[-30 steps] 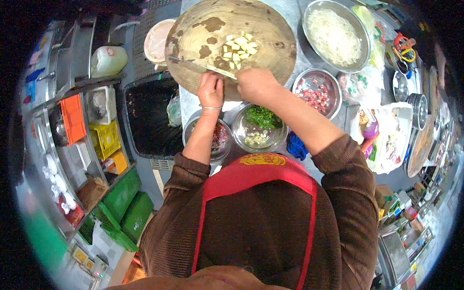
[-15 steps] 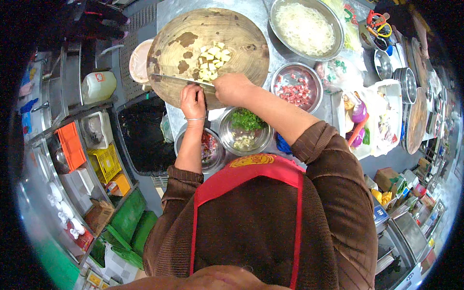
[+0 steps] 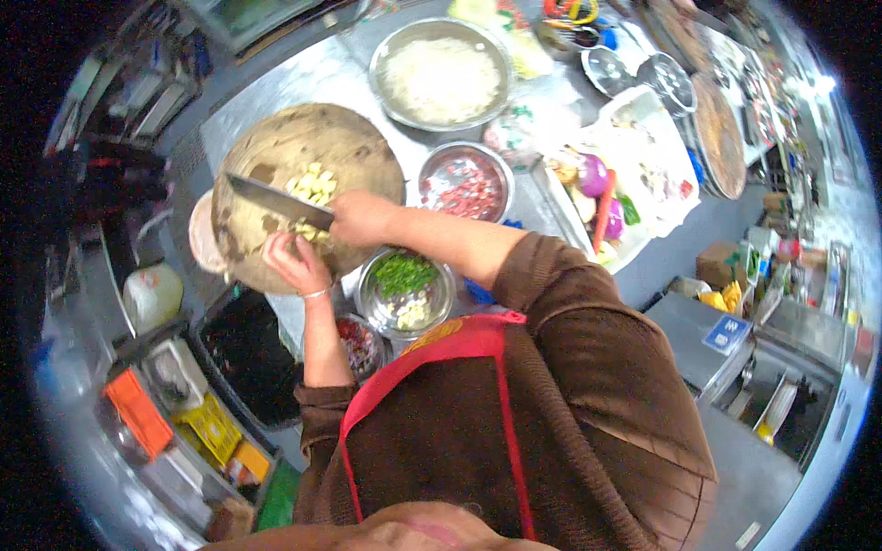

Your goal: The person unpacks bean sprouts from a plastic bag and places them on a cutting board. They then peel and chop a potato into small cubes, transfer the cubes into a metal bowl, and rinse them under running water. The person also washes a metal strainer and rinses their hands.

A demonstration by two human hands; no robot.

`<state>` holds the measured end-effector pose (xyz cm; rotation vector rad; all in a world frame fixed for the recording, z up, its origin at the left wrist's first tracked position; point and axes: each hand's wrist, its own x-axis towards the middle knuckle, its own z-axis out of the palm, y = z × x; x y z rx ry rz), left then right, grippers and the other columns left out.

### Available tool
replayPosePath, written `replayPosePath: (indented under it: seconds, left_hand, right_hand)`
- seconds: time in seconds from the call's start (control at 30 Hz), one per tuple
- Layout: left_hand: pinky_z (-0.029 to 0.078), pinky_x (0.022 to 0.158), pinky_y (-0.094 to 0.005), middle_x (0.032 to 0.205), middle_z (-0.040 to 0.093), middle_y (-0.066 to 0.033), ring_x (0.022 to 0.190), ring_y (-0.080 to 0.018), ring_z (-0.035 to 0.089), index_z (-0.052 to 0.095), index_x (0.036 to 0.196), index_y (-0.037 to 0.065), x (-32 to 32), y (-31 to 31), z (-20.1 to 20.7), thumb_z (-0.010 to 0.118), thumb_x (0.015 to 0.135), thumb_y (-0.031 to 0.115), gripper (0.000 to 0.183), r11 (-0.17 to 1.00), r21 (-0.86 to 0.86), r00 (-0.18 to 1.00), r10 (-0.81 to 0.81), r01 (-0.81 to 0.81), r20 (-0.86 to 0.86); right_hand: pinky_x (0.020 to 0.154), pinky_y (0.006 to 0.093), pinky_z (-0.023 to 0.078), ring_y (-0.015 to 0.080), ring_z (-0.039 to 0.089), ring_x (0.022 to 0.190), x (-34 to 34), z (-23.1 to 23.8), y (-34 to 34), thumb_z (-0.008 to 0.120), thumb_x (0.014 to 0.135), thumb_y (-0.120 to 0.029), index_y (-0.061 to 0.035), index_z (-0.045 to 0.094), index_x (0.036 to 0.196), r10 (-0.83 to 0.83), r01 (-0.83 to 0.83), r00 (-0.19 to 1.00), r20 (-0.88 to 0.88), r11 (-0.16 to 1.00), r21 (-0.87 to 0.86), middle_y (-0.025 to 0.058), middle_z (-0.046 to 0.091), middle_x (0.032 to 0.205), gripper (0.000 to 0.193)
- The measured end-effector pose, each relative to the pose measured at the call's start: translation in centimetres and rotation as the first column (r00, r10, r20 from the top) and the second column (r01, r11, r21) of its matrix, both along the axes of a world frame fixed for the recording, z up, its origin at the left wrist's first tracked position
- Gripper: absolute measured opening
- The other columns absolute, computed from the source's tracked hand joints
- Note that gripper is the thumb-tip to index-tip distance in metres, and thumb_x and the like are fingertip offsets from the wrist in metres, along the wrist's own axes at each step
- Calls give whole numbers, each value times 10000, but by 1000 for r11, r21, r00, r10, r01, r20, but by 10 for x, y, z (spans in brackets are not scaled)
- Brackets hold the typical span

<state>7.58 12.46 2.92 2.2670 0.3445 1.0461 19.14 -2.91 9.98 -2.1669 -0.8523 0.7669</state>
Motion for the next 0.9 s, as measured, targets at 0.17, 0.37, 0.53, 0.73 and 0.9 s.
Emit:
replayPosePath:
  seconds: [0.17, 0.37, 0.53, 0.73, 0.9]
  left_hand:
    - [418, 956, -490, 1110, 537, -187, 1066, -369, 513, 548, 1050, 6, 20, -6, -9, 587, 966, 113, 142, 999, 53, 1000, -7, 8, -19]
    - [425, 939, -489, 1102, 547, -155, 1046, -308, 528, 534, 1015, 6, 23, 22, -27, 580, 986, 171, 174, 854, -482, 972, 99, -193, -213]
    - [320, 1151, -521, 1505, 470, -131, 1383, -327, 426, 436, 1471, 49, 19, 50, -7, 353, 1026, 569, 689, -419, -769, 848, 7, 484, 530]
    - [299, 1168, -521, 1499, 476, -148, 1397, -330, 414, 415, 1468, -8, 16, 34, -4, 410, 1038, 443, 623, -565, -630, 797, 86, 534, 598]
    - [246, 1204, -456, 1472, 496, -188, 1414, -319, 393, 529, 1363, -57, 22, 32, -2, 364, 1031, 482, 655, -163, -848, 835, -161, 504, 527]
  right_hand:
    - [796, 492, 537, 464, 668, 847, -7, 5, -1, 587, 813, -197, 20, 688, 946, 33, -33, 999, 26, 999, -13, 271, 681, 859, 275]
    - [571, 418, 508, 305, 626, 592, -4, 23, -15, 599, 870, -188, 29, 643, 892, -98, 163, 898, -428, 980, 117, 178, 633, 688, 222]
    - [402, 309, 435, 130, 504, 431, -11, 28, 0, 612, 919, -193, -28, 573, 759, -66, 419, 471, -880, 894, 157, 40, 522, 579, 233]
    - [407, 312, 441, 148, 518, 444, 12, 12, 25, 600, 913, -180, -39, 547, 716, -150, 498, 522, -840, 853, 156, 50, 527, 570, 248]
    - [509, 360, 499, 166, 606, 541, 30, 11, 4, 648, 900, -268, -10, 657, 876, -354, 488, 740, -572, 868, 93, 78, 650, 684, 259]
